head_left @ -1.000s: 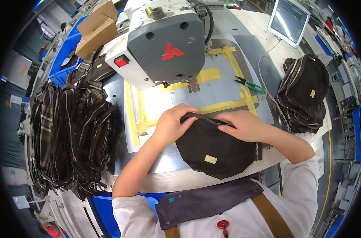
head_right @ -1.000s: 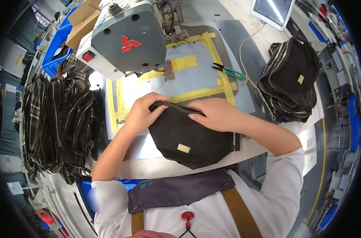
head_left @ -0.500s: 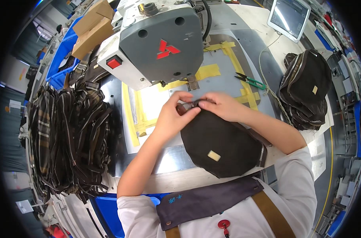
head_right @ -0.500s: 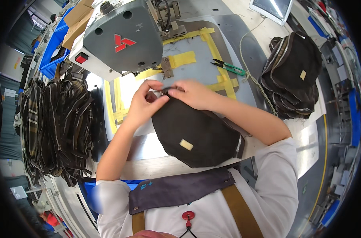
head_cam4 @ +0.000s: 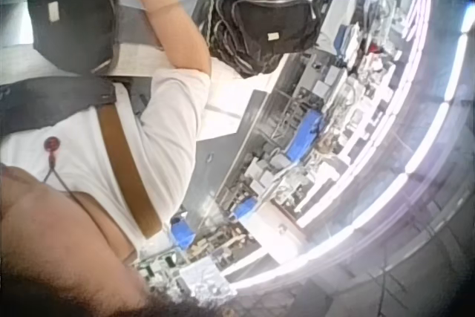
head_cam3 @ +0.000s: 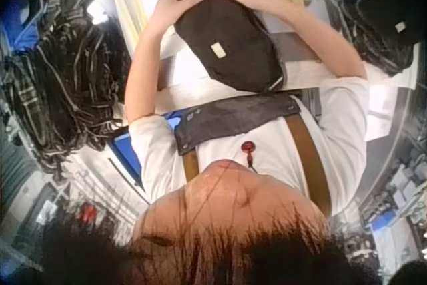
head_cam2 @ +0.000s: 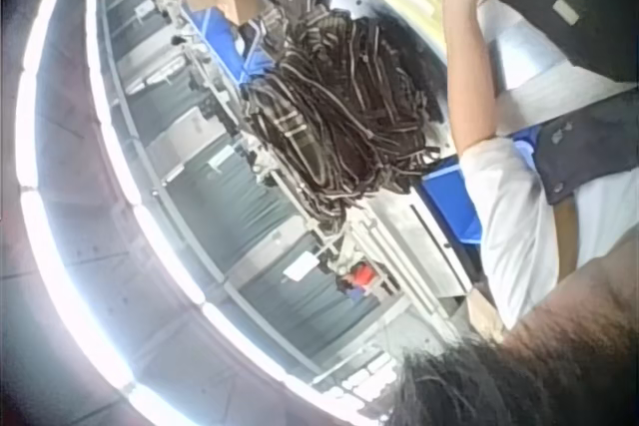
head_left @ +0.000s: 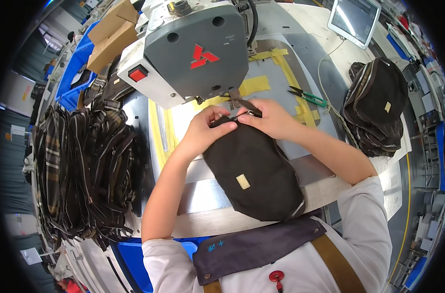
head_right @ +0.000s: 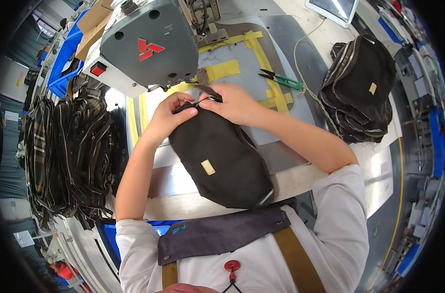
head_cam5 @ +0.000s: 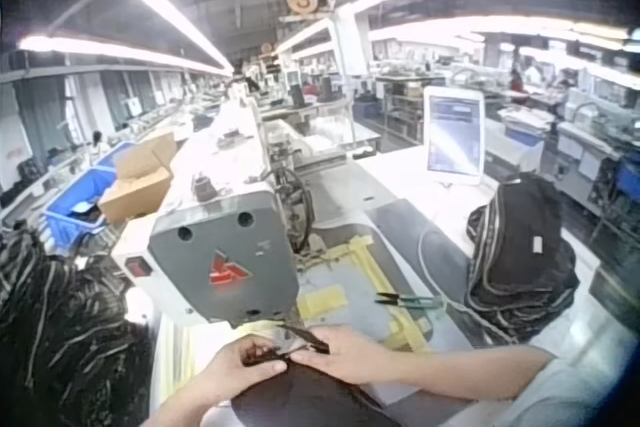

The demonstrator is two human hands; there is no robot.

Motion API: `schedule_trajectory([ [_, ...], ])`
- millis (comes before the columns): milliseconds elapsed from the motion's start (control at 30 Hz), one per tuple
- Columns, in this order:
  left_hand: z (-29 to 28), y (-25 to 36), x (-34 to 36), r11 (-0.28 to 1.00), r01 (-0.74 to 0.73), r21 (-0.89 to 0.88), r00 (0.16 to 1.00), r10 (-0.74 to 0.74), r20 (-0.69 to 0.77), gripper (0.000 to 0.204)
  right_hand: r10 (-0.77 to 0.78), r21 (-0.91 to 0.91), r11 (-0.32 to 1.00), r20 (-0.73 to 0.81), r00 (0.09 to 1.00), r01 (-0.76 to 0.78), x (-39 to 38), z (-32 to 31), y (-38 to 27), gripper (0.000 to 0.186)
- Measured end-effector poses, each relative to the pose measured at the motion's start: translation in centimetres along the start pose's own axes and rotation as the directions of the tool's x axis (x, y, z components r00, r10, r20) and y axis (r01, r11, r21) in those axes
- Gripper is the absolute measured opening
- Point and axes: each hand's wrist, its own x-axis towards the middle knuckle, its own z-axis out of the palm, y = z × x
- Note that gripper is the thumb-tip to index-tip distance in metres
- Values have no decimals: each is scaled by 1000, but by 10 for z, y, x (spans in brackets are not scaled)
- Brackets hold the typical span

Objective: The person aligns the zipper edges of a black fabric bag and sews them using an industrial sewing machine. They guide the bag under the needle, stitch along the zipper line, and then use scissors to cut the thread. This process is repeated for multiple bags, with finished items being stacked to the right.

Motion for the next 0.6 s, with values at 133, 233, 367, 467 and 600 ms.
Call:
schedule_trajectory([
  [133,-12,1,-4,970,226,-86,973,-220,71,22,-78,-22,997,-100,992,76,-11,6,9,21],
  [233,-5,-1,-8,997,50,53,999,-49,-17,15,-323,-309,907,-73,943,287,-7,7,15,20],
  [367,4,-9,-5,900,-240,363,960,275,-46,12,-433,-628,662,126,893,409,1,7,16,19],
  [467,7,-5,-8,930,-112,351,987,145,-70,11,-473,-575,677,138,870,459,2,7,23,20],
  [600,8,-5,-9,838,-247,487,947,315,-61,11,-302,-214,936,-79,950,280,-2,18,32,16],
])
